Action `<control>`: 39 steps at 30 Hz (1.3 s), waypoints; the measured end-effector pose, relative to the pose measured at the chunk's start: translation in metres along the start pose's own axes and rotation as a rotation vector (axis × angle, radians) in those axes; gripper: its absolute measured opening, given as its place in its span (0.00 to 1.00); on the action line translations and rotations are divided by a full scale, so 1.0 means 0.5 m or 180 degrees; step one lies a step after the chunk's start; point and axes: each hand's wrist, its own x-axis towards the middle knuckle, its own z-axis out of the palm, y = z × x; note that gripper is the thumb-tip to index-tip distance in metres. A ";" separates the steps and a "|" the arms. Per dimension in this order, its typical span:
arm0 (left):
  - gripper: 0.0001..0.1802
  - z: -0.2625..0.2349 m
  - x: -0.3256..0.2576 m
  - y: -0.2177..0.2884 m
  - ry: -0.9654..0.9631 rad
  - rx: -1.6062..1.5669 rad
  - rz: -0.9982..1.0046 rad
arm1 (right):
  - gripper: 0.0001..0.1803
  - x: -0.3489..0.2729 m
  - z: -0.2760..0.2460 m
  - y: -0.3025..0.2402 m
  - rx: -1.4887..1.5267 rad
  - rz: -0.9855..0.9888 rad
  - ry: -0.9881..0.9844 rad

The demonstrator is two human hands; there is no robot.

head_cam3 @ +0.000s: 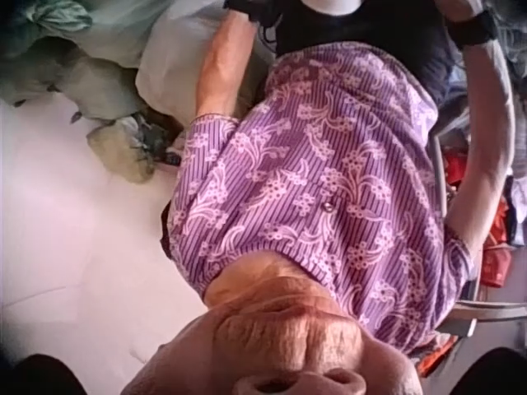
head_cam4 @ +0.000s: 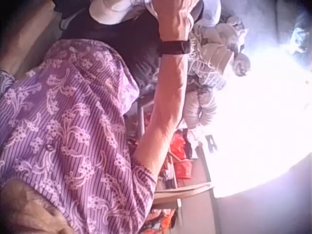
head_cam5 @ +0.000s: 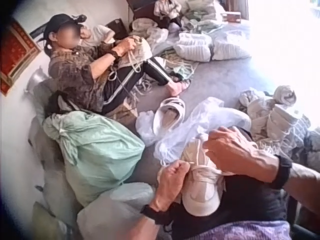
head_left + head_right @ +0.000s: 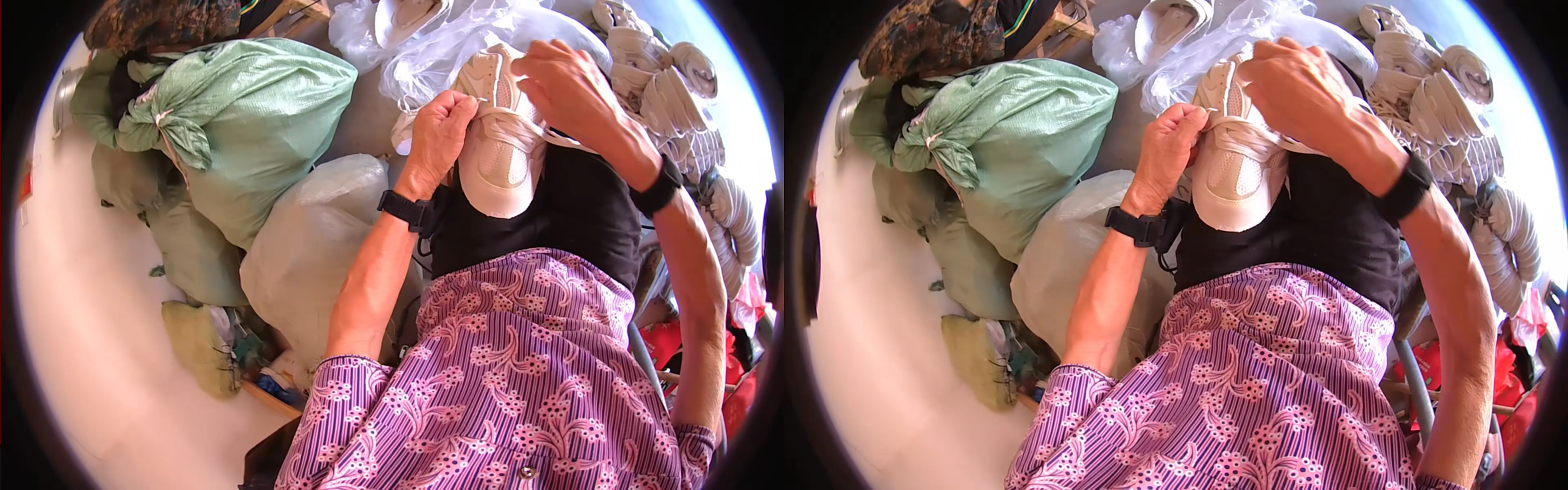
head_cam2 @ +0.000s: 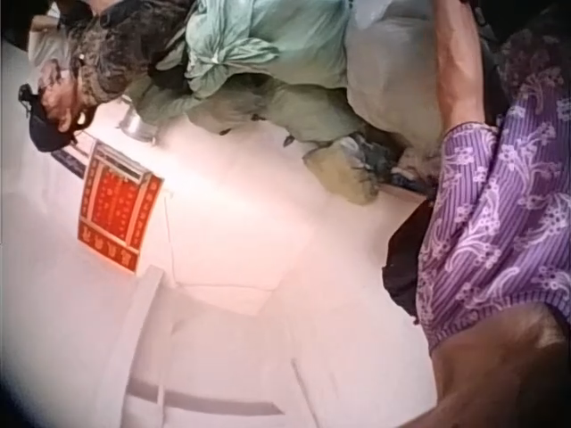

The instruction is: Lacing white athletic shoes in a shoe manufacturing facility.

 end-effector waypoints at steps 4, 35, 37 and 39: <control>0.08 -0.001 -0.004 -0.002 -0.0146 -0.0693 -0.0638 | 0.06 0.033 0.047 -0.007 0.0222 -0.0365 -0.0279; 0.13 -0.242 0.065 0.092 0.0728 -0.3534 0.0372 | 0.10 -0.047 -0.015 0.096 -0.0732 -0.0207 0.0603; 0.09 -0.224 0.073 0.098 0.1334 -0.3243 0.0008 | 0.10 -0.025 0.017 0.061 -0.0243 -0.0362 0.0419; 0.10 -0.208 0.074 0.106 0.1549 -0.3132 -0.0085 | 0.07 -0.011 0.033 0.037 -0.0304 -0.0422 0.0020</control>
